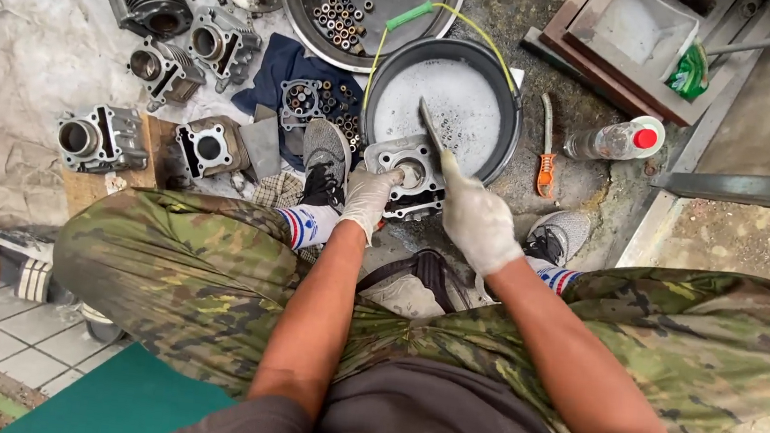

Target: Cleaning a metal engine component using a brush and soapy water in a bucket.

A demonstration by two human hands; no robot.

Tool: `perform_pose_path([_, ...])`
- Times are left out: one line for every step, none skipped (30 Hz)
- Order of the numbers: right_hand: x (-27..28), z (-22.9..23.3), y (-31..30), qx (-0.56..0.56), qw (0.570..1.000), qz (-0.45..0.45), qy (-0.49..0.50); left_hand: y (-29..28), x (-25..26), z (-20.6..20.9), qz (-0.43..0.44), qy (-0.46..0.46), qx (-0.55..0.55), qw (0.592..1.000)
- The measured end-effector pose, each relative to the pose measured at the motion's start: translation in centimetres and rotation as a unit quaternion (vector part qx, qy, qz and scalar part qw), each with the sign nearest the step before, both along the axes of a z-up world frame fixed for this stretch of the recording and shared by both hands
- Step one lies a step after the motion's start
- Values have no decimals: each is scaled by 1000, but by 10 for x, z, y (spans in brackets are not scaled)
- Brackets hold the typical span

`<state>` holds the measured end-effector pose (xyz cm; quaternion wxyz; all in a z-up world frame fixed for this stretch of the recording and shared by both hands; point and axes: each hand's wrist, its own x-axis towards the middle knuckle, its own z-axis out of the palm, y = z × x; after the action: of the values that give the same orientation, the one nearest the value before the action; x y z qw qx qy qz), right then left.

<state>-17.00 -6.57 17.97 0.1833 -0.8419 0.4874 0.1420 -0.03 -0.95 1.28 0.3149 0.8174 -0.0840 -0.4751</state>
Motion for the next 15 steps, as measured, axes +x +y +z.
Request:
perform_pose_path([4, -24, -10, 16, 1000, 4, -5, 0, -1, 7, 3, -2, 7, 1000])
perform_pose_path([9, -47, -19, 33, 999, 8, -9, 1, -1, 15, 7, -3, 15, 1000])
perform_pose_path([1, -27, -9, 32, 999, 8, -10, 1, -1, 8, 7, -4, 14, 1000])
perform_pose_path([-6, -6, 0, 18, 999, 15, -34, 2, 0, 2, 1, -7, 23, 1000])
perform_pose_path([-15, 14, 9, 4, 998, 24, -55, 0, -3, -6, -4, -7, 31, 999])
perform_pose_path([-22, 19, 14, 2, 998, 25, -54, -1, -1, -4, -2, -5, 29, 1000])
perform_pose_path([-32, 24, 21, 19, 999, 17, -34, 0, -2, -4, 3, -2, 20, 1000])
perform_pose_path([-41, 29, 28, 35, 999, 9, -15, 1, -3, -3, 9, 1, 10, 1000])
perform_pose_path([-28, 17, 18, 37, 999, 8, -14, 1, -3, -1, 9, 1, 12, 1000])
perform_pose_path([-15, 5, 9, 27, 998, 11, -53, 1, -4, 1, 6, 2, 9, 1000])
perform_pose_path([0, -7, -1, 15, 995, 12, -94, -1, -1, 4, 0, -1, 5, 1000])
perform_pose_path([8, -20, -9, 15, 995, 9, -97, -3, -5, 11, -3, -4, 5, 1000])
perform_pose_path([18, -32, -17, 37, 996, -8, -76, -5, -7, 19, 5, -6, 1, 1000])
perform_pose_path([29, -44, -27, 58, 996, -25, -55, -7, -9, 27, 12, -9, -2, 1000])
perform_pose_path([17, -30, -10, 56, 996, -29, -56, -4, -7, 18, 8, -10, -4, 1000])
